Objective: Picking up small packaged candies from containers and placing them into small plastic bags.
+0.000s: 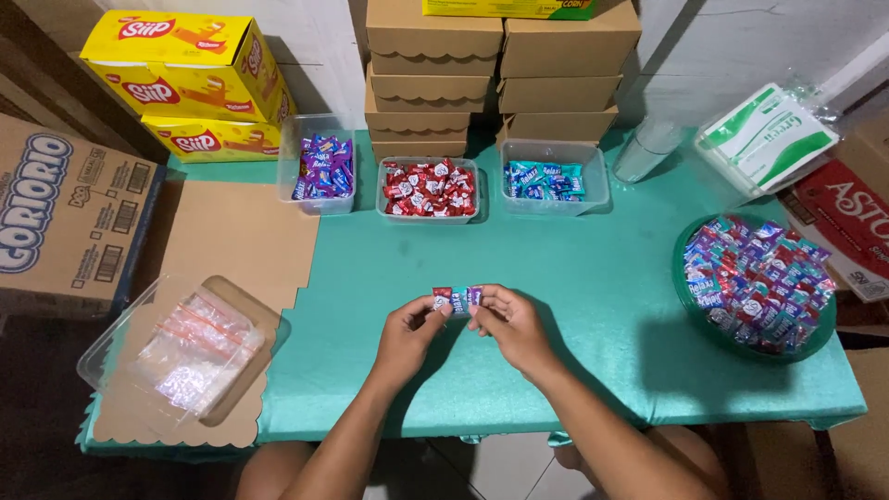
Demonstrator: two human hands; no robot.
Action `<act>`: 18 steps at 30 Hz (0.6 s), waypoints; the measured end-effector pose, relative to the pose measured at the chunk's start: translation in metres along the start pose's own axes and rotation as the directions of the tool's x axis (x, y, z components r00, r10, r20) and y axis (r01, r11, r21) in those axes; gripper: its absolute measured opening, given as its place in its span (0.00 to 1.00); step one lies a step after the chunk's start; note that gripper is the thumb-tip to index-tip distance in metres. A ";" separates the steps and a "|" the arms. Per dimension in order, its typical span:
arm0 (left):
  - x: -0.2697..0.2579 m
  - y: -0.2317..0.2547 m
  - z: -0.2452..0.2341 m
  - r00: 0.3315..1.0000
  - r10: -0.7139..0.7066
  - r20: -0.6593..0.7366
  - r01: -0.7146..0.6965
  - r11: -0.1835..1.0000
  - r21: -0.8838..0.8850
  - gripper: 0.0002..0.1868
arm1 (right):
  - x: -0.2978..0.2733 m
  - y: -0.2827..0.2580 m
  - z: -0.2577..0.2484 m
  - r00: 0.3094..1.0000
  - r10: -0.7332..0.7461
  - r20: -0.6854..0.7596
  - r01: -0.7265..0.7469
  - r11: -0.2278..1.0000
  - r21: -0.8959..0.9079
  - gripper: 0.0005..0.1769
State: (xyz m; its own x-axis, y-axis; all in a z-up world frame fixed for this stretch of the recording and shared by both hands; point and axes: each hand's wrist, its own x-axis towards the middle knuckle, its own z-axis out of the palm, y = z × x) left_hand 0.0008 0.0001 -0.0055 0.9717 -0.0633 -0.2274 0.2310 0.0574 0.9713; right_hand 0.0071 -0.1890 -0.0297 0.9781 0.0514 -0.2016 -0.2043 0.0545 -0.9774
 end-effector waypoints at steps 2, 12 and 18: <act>0.001 -0.001 0.000 1.000 0.000 0.005 0.000 1.000 -0.011 0.07 | 0.001 0.003 -0.002 1.000 -0.007 -0.006 0.007 1.000 -0.006 0.15; -0.001 0.000 -0.001 0.999 0.033 0.013 -0.033 0.999 0.023 0.08 | -0.003 -0.010 0.005 0.999 0.007 -0.033 -0.006 1.000 0.009 0.18; -0.002 0.002 -0.001 0.999 0.030 0.012 -0.030 0.999 0.029 0.08 | -0.004 -0.015 0.006 1.000 0.012 -0.025 -0.012 1.000 0.027 0.23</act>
State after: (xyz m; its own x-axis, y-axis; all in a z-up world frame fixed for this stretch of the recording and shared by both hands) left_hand -0.0003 0.0010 -0.0037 0.9776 -0.0733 -0.1975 0.2002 0.0305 0.9793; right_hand 0.0059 -0.1836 -0.0135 0.9762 0.0270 -0.2154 -0.2169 0.0813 -0.9728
